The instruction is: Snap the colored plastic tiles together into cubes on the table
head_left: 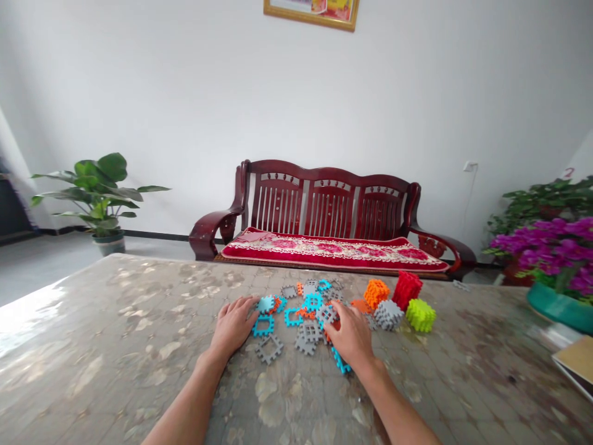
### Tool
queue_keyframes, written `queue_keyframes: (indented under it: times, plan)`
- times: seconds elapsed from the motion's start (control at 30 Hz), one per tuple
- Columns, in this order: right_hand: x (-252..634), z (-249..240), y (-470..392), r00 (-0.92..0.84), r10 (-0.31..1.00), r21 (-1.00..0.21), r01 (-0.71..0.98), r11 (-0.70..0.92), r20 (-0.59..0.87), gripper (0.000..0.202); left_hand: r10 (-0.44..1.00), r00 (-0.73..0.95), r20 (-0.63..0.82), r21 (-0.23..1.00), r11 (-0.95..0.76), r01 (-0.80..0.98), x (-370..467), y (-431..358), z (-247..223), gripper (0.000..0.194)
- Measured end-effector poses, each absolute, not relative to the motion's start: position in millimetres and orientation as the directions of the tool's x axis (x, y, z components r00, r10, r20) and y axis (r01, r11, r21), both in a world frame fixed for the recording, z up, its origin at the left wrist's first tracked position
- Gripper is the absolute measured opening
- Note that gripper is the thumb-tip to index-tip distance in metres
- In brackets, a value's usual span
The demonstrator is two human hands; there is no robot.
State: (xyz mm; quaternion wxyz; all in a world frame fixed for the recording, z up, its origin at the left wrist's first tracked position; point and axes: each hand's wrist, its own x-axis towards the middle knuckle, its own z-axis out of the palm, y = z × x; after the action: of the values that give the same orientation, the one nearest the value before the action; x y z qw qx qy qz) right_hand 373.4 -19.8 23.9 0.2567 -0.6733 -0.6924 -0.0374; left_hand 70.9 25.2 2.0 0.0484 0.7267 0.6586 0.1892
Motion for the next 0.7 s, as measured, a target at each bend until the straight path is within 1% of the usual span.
queue_keyframes:
  times: [0.1,0.23,0.3,0.37,0.47,0.57,0.7]
  plan:
    - [372,19,-19,0.024,0.902,-0.278,0.955,0.107,0.430,0.044,0.976,0.059,0.208,0.312,-0.123,0.942,71,25,2,0.039]
    - [382,14,-15,0.025,0.823,-0.284,0.944,0.166,0.567,0.038,0.976,0.062,0.207,0.300,-0.124,0.946,70,26,1,0.041]
    - [396,14,-12,0.077,0.753,-0.309,0.935,0.173,0.653,0.040,0.975,0.062,0.215,0.296,-0.126,0.947,70,27,0,0.042]
    - [416,19,-10,0.163,0.689,-0.343,0.930,0.131,0.706,0.044,0.973,0.059,0.225,0.299,-0.126,0.946,69,28,-1,0.041]
    - [451,30,-12,0.310,0.650,-0.388,0.921,-0.025,0.694,0.047,0.970,0.063,0.236,0.302,-0.135,0.944,67,30,-4,0.040]
    - [481,40,-18,0.418,0.649,-0.407,0.896,-0.179,0.636,0.046,0.969,0.067,0.238,0.297,-0.138,0.945,67,31,-6,0.040]
    - [501,46,-27,0.480,0.681,-0.406,0.869,-0.282,0.553,0.048,0.969,0.067,0.236,0.291,-0.136,0.947,67,31,-6,0.041]
